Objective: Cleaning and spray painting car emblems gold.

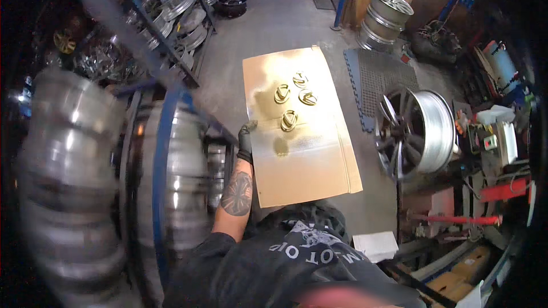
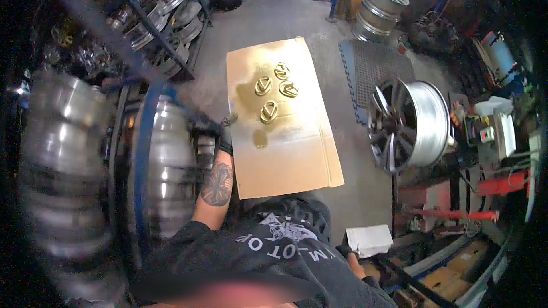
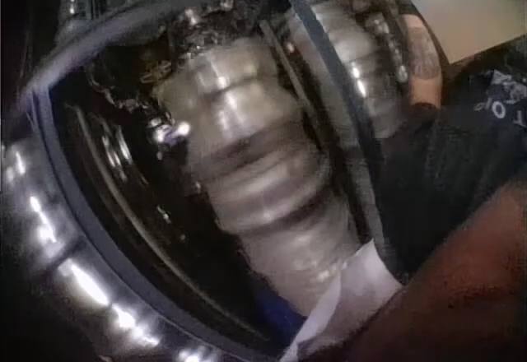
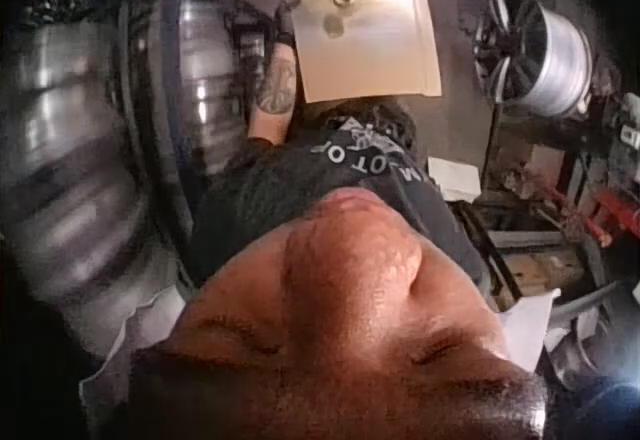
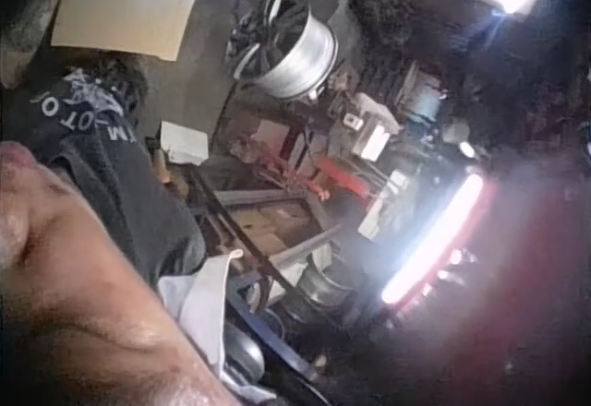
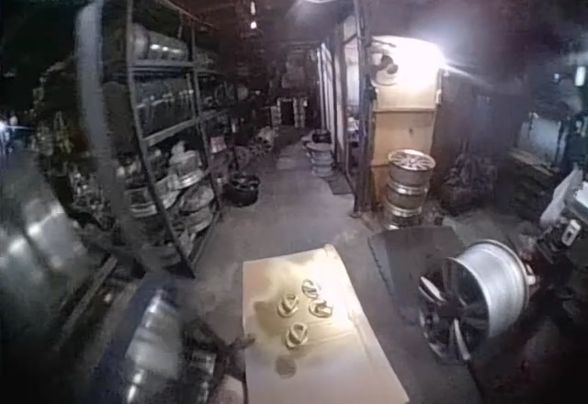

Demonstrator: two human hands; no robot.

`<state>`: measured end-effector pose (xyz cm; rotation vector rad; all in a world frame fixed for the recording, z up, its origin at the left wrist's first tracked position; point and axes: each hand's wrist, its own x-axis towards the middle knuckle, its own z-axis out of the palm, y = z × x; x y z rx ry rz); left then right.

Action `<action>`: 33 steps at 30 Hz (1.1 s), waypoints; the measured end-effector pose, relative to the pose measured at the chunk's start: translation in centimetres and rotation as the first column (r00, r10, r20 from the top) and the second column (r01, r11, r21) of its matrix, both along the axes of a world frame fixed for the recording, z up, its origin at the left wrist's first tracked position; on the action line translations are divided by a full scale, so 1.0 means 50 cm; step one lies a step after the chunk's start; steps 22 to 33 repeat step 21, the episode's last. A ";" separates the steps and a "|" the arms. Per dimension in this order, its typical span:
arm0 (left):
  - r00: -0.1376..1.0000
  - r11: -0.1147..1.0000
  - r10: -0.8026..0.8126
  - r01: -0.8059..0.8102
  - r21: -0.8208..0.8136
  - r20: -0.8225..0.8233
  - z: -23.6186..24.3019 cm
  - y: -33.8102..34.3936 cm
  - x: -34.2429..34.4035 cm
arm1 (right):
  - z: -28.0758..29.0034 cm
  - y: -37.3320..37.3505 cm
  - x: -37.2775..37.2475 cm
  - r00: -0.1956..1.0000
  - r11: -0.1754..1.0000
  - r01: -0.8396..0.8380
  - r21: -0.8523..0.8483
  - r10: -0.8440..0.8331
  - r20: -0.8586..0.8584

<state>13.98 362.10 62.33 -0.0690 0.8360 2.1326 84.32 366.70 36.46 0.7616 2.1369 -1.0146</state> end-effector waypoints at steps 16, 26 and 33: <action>0.992 0.994 0.109 -0.110 0.020 0.062 0.232 0.540 -0.777 | 0.458 1.310 -1.672 0.576 0.870 0.455 -0.191 -0.451 -0.682; 0.982 0.978 0.189 -0.189 0.084 0.012 0.195 0.649 -1.083 | 0.606 1.437 -2.030 0.599 0.905 0.282 -0.319 -0.426 -0.678; 0.982 0.978 0.189 -0.189 0.084 0.012 0.195 0.649 -1.083 | 0.606 1.437 -2.030 0.599 0.905 0.282 -0.319 -0.426 -0.678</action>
